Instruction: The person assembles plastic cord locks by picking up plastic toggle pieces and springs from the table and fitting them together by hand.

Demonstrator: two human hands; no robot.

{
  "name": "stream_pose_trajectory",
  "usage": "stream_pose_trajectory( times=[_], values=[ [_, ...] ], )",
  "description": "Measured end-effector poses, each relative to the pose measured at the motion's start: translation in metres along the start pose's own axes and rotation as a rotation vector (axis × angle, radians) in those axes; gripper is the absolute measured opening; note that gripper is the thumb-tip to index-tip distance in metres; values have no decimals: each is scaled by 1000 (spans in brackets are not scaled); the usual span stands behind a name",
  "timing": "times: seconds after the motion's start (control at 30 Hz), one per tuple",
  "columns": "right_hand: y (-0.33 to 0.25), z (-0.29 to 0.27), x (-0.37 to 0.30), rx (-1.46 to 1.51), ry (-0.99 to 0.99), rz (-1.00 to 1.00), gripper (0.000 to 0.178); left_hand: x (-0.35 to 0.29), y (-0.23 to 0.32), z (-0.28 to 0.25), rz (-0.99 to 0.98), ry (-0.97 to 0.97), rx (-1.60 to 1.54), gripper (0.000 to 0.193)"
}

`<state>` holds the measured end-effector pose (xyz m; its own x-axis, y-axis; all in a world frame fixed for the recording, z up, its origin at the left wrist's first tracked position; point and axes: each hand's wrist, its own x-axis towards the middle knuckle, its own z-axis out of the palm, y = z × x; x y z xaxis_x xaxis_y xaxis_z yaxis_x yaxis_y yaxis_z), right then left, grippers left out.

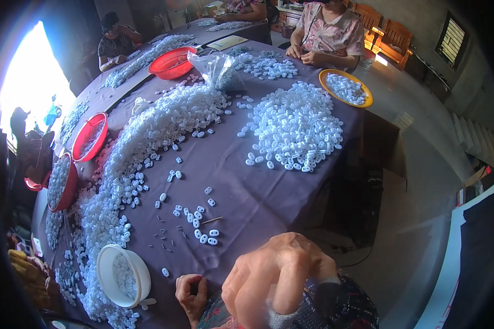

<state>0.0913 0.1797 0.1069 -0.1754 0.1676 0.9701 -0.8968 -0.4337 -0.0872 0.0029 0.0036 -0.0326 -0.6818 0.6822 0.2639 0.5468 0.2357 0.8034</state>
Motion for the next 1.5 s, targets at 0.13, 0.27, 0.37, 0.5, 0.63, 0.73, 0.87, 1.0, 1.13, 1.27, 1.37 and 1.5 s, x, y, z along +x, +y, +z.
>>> stream_pose_trajectory(
  times=[0.13,0.27,0.37,0.5,0.63,0.73,0.87,1.0,1.13,1.27,1.37,1.5],
  values=[
    [-25,-30,26,87,-325,418,52,-5,-6,-6,-37,32,21,14],
    [-36,-16,7,-1,-157,390,45,-3,-2,-3,-9,31,24,14],
    [-35,-16,7,21,-175,377,44,-5,-3,-4,-46,19,2,14],
    [-35,-10,9,-30,-179,393,44,-4,-8,-6,30,30,30,15],
    [-31,-24,28,81,-363,413,52,-2,-1,-12,66,-13,24,11],
    [-35,-20,26,71,-341,400,53,-1,0,-14,77,-20,30,9],
    [-37,-22,26,58,-372,376,53,-5,-6,-3,17,44,41,12],
    [-42,-19,23,64,-372,341,54,-7,-7,-2,-53,17,-3,11],
    [-44,-20,23,92,-369,315,56,-9,-10,-7,-24,7,17,10],
    [-49,-17,19,103,-319,311,57,-7,-10,-8,56,-17,47,11],
    [-44,-27,13,59,-483,118,57,-10,-12,-9,9,-33,26,12],
    [-50,-16,22,109,-320,289,58,-9,-11,-10,54,-14,43,12]
  ],
)
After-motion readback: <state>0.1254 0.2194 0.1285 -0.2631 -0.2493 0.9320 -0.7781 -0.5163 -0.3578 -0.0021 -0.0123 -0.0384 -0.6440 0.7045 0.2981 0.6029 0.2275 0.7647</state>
